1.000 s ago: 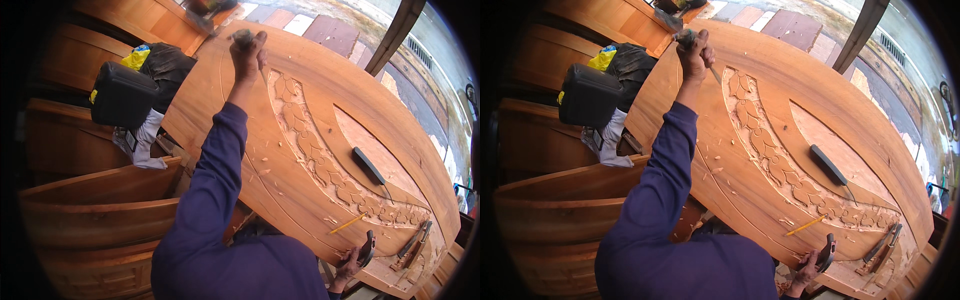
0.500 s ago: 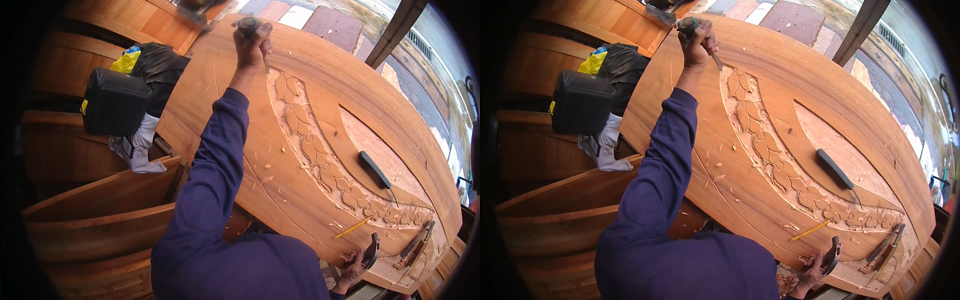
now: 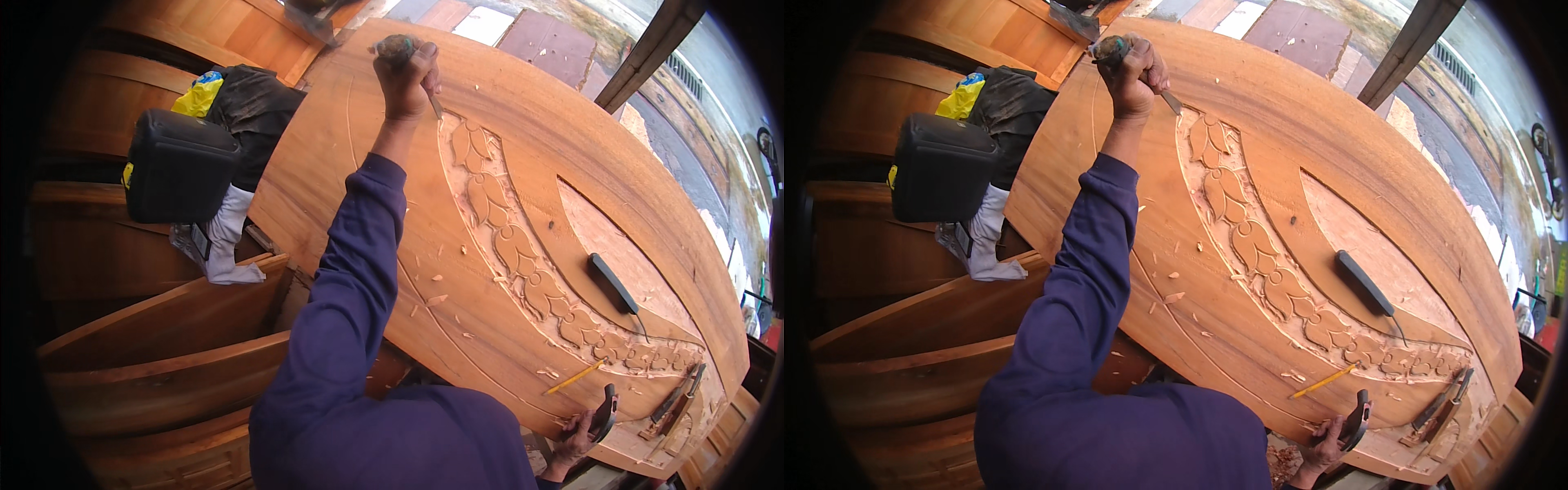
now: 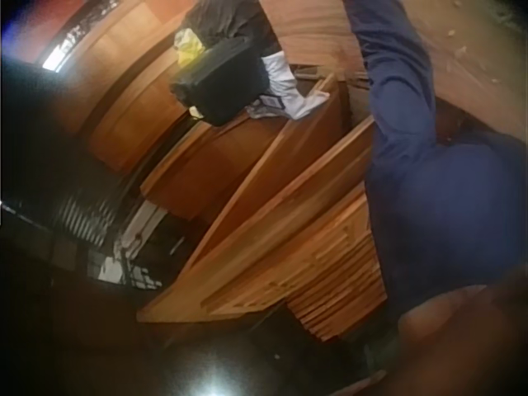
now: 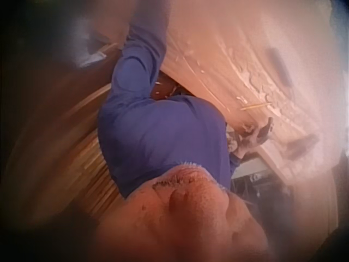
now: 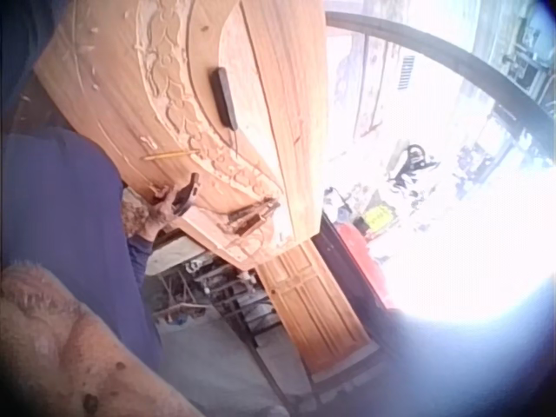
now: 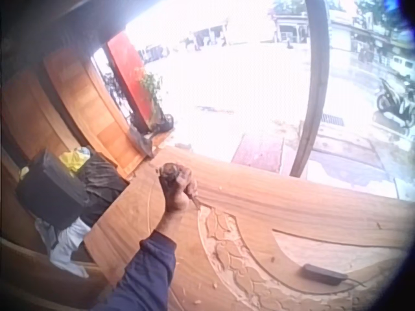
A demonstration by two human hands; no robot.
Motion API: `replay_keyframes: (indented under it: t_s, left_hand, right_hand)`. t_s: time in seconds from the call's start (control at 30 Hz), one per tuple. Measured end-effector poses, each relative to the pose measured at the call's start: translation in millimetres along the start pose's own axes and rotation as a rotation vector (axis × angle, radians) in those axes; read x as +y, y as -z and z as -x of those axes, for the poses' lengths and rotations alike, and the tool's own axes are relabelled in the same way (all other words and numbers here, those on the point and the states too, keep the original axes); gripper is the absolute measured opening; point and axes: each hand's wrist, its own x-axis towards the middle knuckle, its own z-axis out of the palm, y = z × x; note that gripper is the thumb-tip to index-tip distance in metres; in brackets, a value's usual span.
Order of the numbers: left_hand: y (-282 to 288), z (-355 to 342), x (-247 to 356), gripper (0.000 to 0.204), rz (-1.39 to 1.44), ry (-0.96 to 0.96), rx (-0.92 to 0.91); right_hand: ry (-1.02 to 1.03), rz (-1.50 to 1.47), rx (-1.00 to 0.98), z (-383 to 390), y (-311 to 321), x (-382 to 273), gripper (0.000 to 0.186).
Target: The person carves a decorative pattern into a wooden panel using a chisel and a hammer.
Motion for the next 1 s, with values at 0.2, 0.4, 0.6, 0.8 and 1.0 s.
replay_keyframes:
  t_s: [0.2,0.4,0.6,0.8,1.0]
  left_hand:
    - [-5.0,14.5,-1.0,0.024,-0.008,-0.034,-0.008]
    - [-19.5,-7.4,-1.1,0.030,-0.088,0.029,-0.013]
    - [-7.1,4.1,1.6,0.028,-0.030,0.017,-0.006]
    - [-7.5,6.5,-0.4,0.026,-0.056,0.008,-0.005]
    - [-9.4,0.2,1.3,0.033,-0.050,-0.002,0.012]
  right_hand:
    - [0.075,0.082,-0.021,6.4,-11.1,-12.3,0.062]
    - [0.134,0.135,-0.048,-5.7,-15.7,-33.1,0.066]
    - [0.366,0.039,-0.177,-46.0,-52.1,-87.4,0.072]
    - [0.471,0.026,-0.166,-61.4,-79.6,-110.0,0.074]
    - [0.455,-0.045,-0.136,-64.7,-108.7,-122.9,0.088]
